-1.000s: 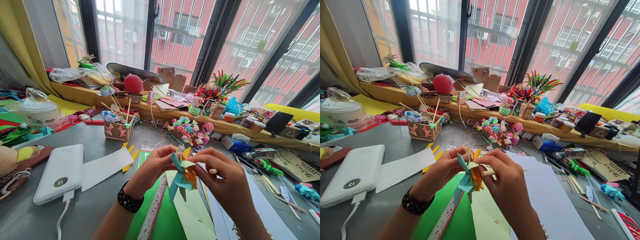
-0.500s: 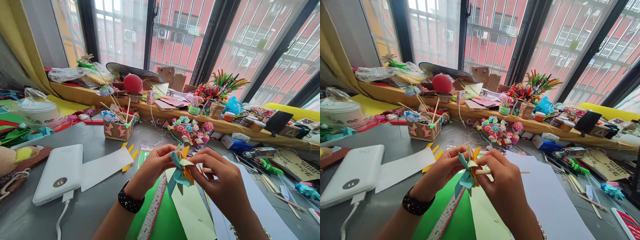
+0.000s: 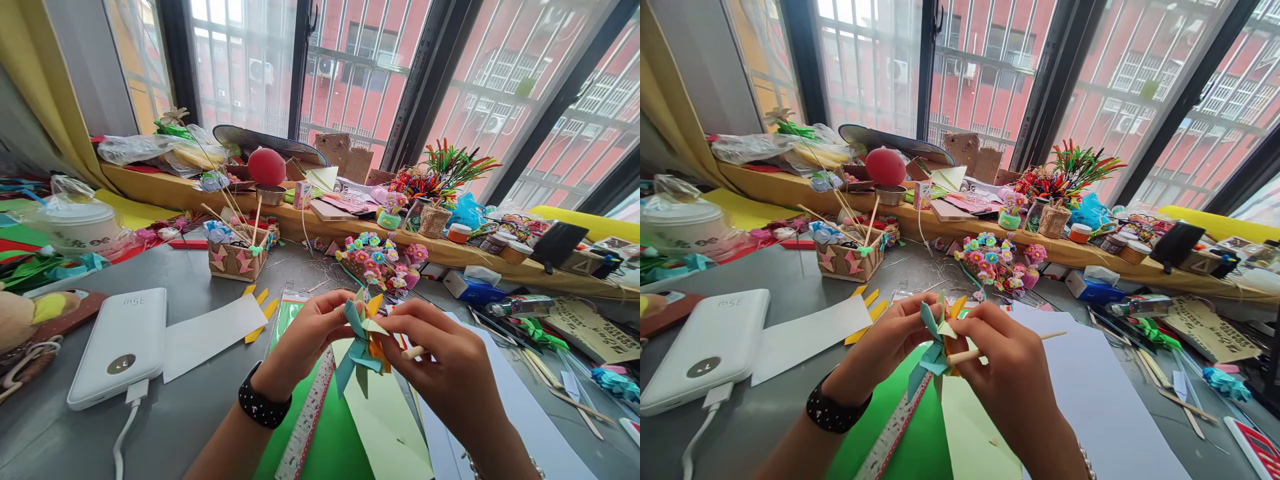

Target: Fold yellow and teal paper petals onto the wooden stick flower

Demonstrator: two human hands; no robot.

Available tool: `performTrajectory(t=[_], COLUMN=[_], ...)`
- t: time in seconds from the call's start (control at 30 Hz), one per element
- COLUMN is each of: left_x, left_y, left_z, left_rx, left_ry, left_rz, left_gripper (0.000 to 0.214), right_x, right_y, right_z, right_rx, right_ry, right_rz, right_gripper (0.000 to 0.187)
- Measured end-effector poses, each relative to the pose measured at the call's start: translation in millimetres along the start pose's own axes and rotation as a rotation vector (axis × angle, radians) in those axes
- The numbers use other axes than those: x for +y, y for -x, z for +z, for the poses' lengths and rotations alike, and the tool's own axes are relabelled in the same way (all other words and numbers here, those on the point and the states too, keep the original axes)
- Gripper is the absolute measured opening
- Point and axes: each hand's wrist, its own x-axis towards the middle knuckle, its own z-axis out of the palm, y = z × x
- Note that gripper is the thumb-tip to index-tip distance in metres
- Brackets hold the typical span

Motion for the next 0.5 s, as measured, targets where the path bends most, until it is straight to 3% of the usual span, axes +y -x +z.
performTrajectory(t=[0.1,0.3,0.5], left_x=[-0.1,0.9,0.4], left_y=[-0.4,-0.6,0.1], left_z=[-0.2,-2.1,-1.6], left_rx=[0.012,-0.008,-0.011], left_ry=[-0.003,-0.073,-0.101], left_rz=[0.013,0.02,-0.01], left_gripper=[0.01,0.009,0.01], right_x=[-1.5,-0.1,2.6], right_y=[-1.8,-2.1,-0.4], right_z=[-0.5,-0.9,-1.4], right_rx=[0.008,-0.048,-0.08], right_ry=[0.05,0.025,0.02], right_rz=[-0.057,0.013,-0.028], right_gripper=[0.011,0.015,0.015])
